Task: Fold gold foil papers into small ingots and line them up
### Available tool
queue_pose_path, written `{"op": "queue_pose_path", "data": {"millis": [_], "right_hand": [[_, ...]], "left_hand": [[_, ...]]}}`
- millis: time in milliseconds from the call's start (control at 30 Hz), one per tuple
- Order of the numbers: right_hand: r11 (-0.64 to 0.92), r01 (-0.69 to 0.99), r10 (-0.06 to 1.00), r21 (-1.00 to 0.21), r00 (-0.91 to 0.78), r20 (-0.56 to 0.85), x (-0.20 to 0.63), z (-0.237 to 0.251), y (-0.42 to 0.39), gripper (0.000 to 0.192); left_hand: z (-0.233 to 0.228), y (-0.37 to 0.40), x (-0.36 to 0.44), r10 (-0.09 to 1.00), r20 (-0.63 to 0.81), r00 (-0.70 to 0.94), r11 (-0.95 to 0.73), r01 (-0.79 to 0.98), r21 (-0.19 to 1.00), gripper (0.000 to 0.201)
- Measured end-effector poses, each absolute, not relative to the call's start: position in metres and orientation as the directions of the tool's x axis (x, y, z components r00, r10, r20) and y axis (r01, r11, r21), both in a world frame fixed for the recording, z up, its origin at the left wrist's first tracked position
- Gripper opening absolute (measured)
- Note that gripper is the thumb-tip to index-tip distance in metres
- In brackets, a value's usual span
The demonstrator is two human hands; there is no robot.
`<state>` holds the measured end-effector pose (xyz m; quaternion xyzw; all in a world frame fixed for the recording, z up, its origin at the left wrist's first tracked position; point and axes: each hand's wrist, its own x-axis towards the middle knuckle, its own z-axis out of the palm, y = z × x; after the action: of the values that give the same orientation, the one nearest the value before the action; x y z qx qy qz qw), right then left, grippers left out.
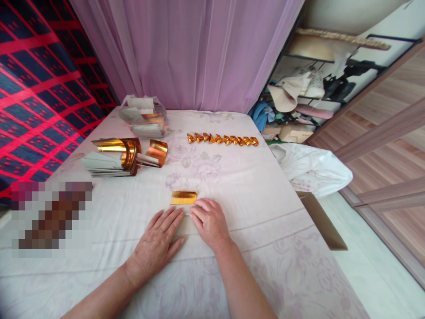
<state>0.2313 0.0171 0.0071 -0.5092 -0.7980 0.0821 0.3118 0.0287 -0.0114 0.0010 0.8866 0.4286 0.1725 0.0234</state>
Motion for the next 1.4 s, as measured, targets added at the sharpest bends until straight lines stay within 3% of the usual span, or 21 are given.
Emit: {"op": "queue_pose_path", "data": {"millis": [1400], "right_hand": [[0.447,0.786,0.870,-0.427,-0.270,0.413,0.2301,0.0032,0.0164,0.017]], "left_hand": [[0.0017,-0.0090,0.0281,0.764,0.280,0.581,-0.635,0.754,0.169,0.052]]}}
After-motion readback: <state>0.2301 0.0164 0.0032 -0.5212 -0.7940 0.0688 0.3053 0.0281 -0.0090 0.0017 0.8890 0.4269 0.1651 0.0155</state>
